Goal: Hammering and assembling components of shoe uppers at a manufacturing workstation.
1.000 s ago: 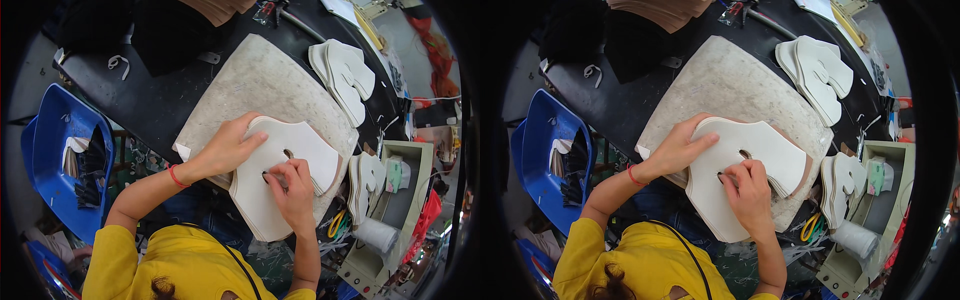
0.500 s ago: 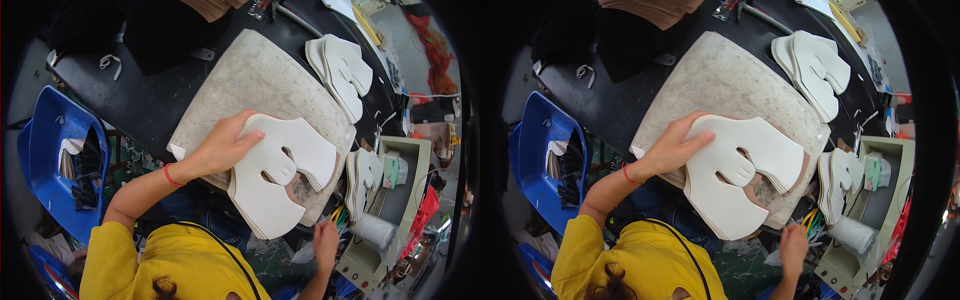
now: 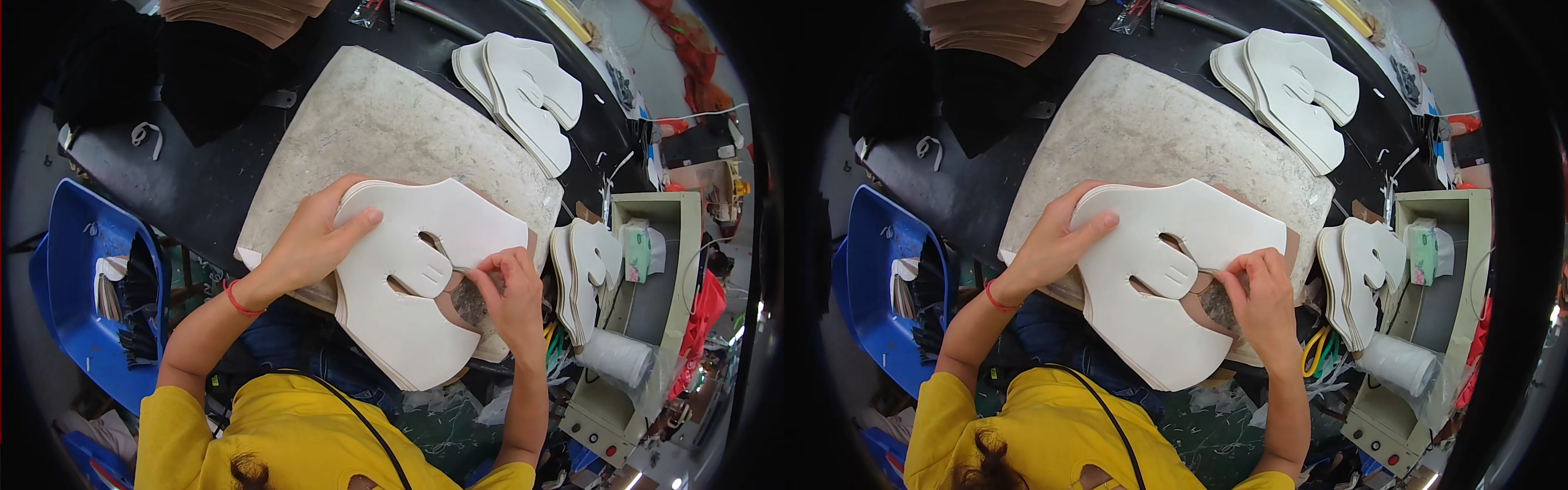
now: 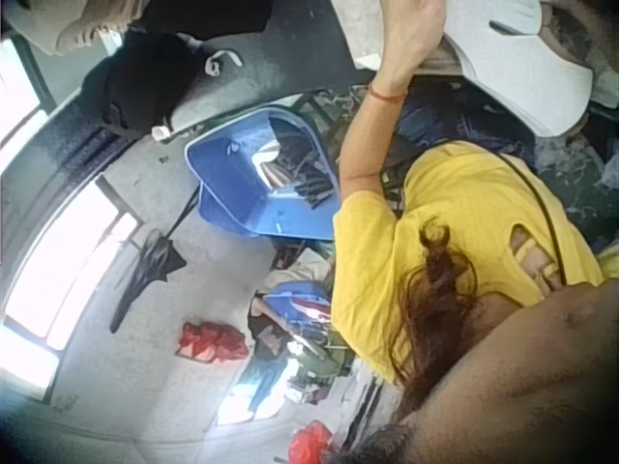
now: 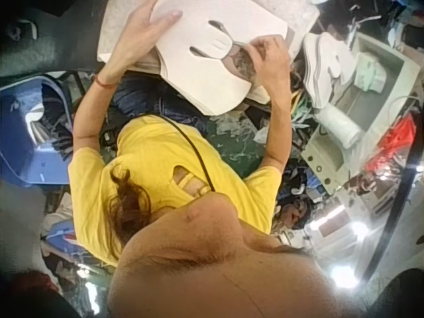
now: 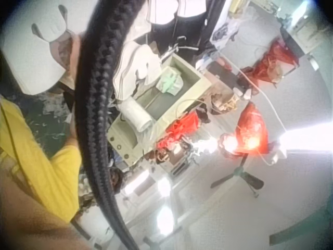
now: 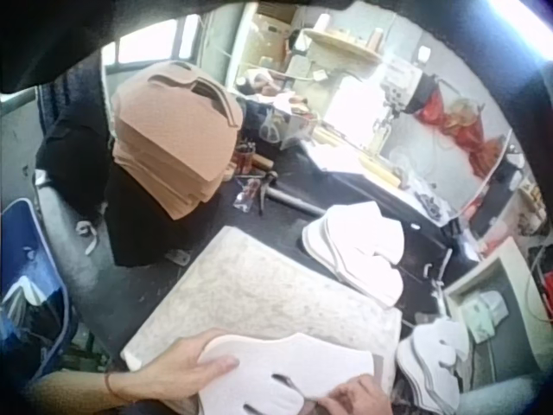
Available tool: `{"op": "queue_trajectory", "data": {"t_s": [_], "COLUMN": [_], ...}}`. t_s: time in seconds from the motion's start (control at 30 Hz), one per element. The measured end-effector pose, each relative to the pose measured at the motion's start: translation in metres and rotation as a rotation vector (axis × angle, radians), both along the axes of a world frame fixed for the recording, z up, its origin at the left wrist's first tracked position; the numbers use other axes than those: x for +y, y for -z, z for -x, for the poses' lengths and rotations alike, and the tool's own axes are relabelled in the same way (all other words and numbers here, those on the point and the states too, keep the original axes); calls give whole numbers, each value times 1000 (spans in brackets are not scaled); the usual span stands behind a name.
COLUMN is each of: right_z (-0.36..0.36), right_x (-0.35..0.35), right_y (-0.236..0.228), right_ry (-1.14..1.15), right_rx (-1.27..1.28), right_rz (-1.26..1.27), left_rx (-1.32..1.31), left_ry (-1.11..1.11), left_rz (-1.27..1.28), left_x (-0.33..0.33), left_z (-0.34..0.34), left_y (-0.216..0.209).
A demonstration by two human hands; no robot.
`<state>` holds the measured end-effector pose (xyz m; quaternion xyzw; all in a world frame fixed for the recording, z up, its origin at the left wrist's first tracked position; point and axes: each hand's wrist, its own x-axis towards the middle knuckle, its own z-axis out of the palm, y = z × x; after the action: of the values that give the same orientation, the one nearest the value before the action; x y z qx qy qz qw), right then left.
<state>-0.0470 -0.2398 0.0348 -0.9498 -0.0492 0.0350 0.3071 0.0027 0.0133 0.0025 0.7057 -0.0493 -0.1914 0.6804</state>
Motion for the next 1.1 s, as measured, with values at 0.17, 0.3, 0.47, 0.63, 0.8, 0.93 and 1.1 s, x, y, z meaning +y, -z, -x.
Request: {"op": "queue_trajectory", "data": {"t_s": [0.17,0.3,0.47,0.63,0.8,0.93,1.1], "right_z": [5,10,29,23,14,28,94], "right_x": [-9,-14,-18,-18,-14,-27,-77], "right_y": [9,22,29,32,26,44,34], "right_ry": [-54,-158,49,-24,-144,-129,347], "right_rx": [-44,-249,-310,-320,-317,-479,-566], "right_rz": [66,177,-23,60,201,172,298], "left_rx": [-12,-30,-1,6,-4,-14,-15], "left_ry": [-8,-10,-20,-34,-45,-34,-33], "left_rz": [-15,-2,-11,-30,-26,-12,-11], "left_x": [2,1,2,-2,-3,-3,-2], "left_z": [-1,-2,-1,0,1,-2,3], "left_y": [-1,3,4,2,-1,1,-5]}}
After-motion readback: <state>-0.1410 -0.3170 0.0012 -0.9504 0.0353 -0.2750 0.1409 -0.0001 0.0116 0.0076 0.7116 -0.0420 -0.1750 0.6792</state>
